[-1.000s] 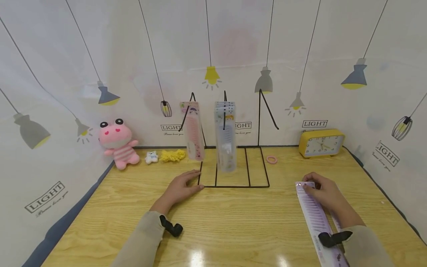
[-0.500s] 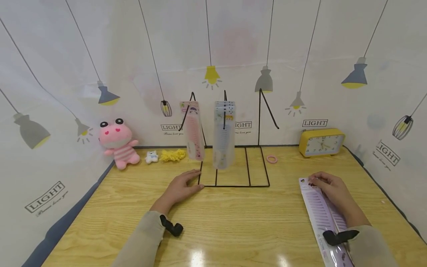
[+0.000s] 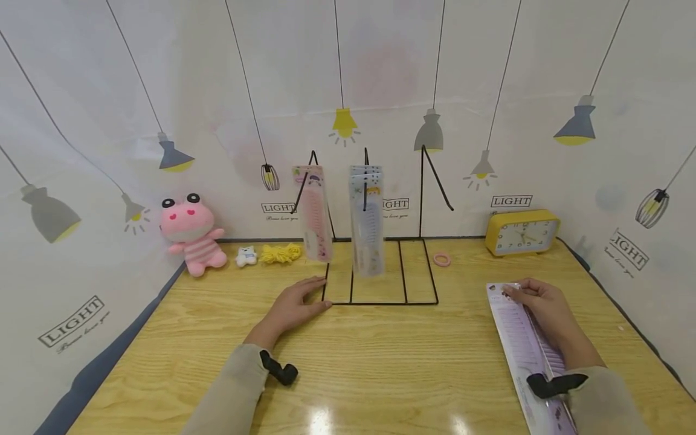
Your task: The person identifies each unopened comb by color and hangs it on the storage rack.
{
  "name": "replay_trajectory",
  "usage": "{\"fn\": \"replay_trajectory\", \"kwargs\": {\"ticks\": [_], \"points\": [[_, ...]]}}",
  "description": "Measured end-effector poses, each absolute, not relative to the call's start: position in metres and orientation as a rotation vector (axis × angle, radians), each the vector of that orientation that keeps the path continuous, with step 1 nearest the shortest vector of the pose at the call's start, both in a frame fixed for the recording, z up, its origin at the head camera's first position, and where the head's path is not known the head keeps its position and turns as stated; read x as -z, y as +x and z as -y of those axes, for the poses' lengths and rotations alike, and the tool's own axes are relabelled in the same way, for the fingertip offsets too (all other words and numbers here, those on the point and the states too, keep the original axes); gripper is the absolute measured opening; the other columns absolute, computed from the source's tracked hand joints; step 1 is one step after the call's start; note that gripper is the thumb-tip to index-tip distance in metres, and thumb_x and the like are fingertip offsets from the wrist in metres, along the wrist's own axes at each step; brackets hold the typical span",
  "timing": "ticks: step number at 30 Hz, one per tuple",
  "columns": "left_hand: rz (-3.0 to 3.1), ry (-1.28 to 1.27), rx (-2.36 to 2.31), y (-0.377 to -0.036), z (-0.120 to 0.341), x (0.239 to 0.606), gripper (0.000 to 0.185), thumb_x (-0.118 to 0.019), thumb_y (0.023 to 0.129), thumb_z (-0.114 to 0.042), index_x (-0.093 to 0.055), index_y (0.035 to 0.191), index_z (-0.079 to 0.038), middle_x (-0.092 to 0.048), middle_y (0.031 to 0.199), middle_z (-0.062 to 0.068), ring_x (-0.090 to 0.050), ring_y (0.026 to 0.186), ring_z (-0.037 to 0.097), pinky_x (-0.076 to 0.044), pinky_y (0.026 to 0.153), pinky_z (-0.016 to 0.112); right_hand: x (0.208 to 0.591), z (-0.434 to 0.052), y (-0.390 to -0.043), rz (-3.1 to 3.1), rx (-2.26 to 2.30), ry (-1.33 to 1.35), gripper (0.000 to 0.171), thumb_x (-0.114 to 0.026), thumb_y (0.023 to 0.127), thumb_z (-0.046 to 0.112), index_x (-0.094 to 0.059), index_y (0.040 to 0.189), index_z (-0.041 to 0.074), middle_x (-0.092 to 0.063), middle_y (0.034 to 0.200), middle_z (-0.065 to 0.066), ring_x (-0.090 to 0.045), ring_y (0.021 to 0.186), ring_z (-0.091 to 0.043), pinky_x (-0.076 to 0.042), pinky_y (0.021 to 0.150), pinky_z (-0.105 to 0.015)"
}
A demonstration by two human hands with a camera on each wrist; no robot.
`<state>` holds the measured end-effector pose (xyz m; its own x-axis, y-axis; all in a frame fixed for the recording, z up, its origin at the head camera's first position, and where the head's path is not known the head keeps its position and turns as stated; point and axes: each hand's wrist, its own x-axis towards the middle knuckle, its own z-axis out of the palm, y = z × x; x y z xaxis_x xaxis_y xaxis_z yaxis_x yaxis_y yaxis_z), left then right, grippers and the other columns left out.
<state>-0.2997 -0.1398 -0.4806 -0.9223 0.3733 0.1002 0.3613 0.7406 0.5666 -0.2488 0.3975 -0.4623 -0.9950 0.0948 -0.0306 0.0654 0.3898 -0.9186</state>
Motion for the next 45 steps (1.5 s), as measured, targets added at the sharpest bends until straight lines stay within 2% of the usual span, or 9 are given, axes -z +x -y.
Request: {"fn": "replay_trajectory", "kwargs": {"ticks": [6,10,15,17,24,28,33,40,45], "points": [[-2.919,0.622,-0.916,-0.303,0.138,0.483,0.066,-0.063,0.095,-0.054,-0.048,0.152,-0.024,-0.042,0.157,-0.002,-0.035,0.146,0.024,-0.029,0.119,0.051,0.445,-0.396,-0.246,2.231,-2.11,-0.043,0.01,-0.068,0.098,0.021,-0.069,0.093,0.014,-0.071,0.093,0.018,-0.056,0.08,0.0,-0.046,0.063,-0.019],[-2.922,0.623,-0.899,-0.303,0.138,0.485,0.067,-0.061,0.095,-0.057,-0.047,0.152,-0.025,-0.041,0.158,-0.003,-0.034,0.146,0.024,-0.028,0.119,0.051,0.421,-0.386,-0.242,1.971,-2.328,0.152,0.012,-0.062,0.1,0.005,-0.072,0.094,0.01,-0.076,0.099,0.011,-0.064,0.088,0.001,-0.05,0.068,-0.014],[-2.923,0.618,-0.941,-0.302,0.14,0.483,0.067,-0.063,0.094,-0.056,-0.049,0.151,-0.024,-0.042,0.157,-0.003,-0.035,0.146,0.024,-0.028,0.119,0.051,0.389,-0.364,-0.24,1.815,-2.315,0.332,0.016,-0.06,0.099,-0.004,-0.073,0.094,0.004,-0.074,0.086,0.003,-0.056,0.069,-0.006,-0.045,0.055,-0.018],[-2.924,0.618,-0.956,-0.302,0.14,0.483,0.067,-0.063,0.094,-0.055,-0.049,0.151,-0.023,-0.043,0.157,-0.002,-0.035,0.146,0.024,-0.028,0.119,0.052,0.377,-0.353,-0.24,1.768,-2.305,0.38,0.014,-0.06,0.098,-0.005,-0.072,0.094,0.001,-0.071,0.08,0.0,-0.052,0.065,-0.008,-0.044,0.053,-0.019],[-2.919,0.627,-0.953,-0.302,0.141,0.483,0.066,-0.064,0.095,-0.054,-0.049,0.151,-0.023,-0.042,0.157,-0.003,-0.034,0.146,0.023,-0.027,0.119,0.051,0.343,-0.317,-0.235,1.589,-2.332,0.571,0.016,-0.056,0.097,-0.011,-0.069,0.093,-0.004,-0.075,0.088,-0.005,-0.066,0.078,-0.011,-0.054,0.063,-0.02],[-2.928,0.628,-0.953,-0.302,0.141,0.484,0.065,-0.064,0.095,-0.054,-0.05,0.151,-0.023,-0.043,0.157,-0.002,-0.035,0.146,0.024,-0.028,0.119,0.051,0.329,-0.298,-0.235,1.569,-2.311,0.643,0.015,-0.056,0.098,-0.01,-0.069,0.095,-0.006,-0.074,0.089,-0.006,-0.068,0.079,-0.013,-0.057,0.066,-0.021],[-2.919,0.625,-0.946,-0.302,0.14,0.483,0.065,-0.064,0.095,-0.054,-0.049,0.151,-0.023,-0.042,0.157,-0.002,-0.035,0.146,0.024,-0.028,0.119,0.052,0.319,-0.276,-0.237,1.555,-2.257,0.605,0.009,-0.059,0.097,-0.009,-0.068,0.095,-0.008,-0.073,0.085,-0.006,-0.065,0.073,-0.012,-0.055,0.062,-0.02],[-2.913,0.602,-0.959,-0.301,0.14,0.482,0.065,-0.065,0.094,-0.053,-0.049,0.151,-0.024,-0.042,0.157,-0.003,-0.034,0.146,0.023,-0.028,0.119,0.052,0.311,-0.258,-0.245,1.523,-2.238,0.503,0.004,-0.067,0.094,-0.003,-0.067,0.094,-0.007,-0.074,0.09,-0.006,-0.069,0.082,-0.013,-0.059,0.072,-0.022],[-2.918,0.601,-0.952,-0.301,0.139,0.482,0.065,-0.064,0.094,-0.054,-0.05,0.151,-0.024,-0.042,0.157,-0.003,-0.035,0.146,0.023,-0.028,0.119,0.052,0.31,-0.254,-0.254,1.536,-2.177,0.493,0.006,-0.069,0.093,-0.001,-0.067,0.089,-0.005,-0.075,0.084,-0.004,-0.067,0.073,-0.01,-0.057,0.064,-0.019]]}}
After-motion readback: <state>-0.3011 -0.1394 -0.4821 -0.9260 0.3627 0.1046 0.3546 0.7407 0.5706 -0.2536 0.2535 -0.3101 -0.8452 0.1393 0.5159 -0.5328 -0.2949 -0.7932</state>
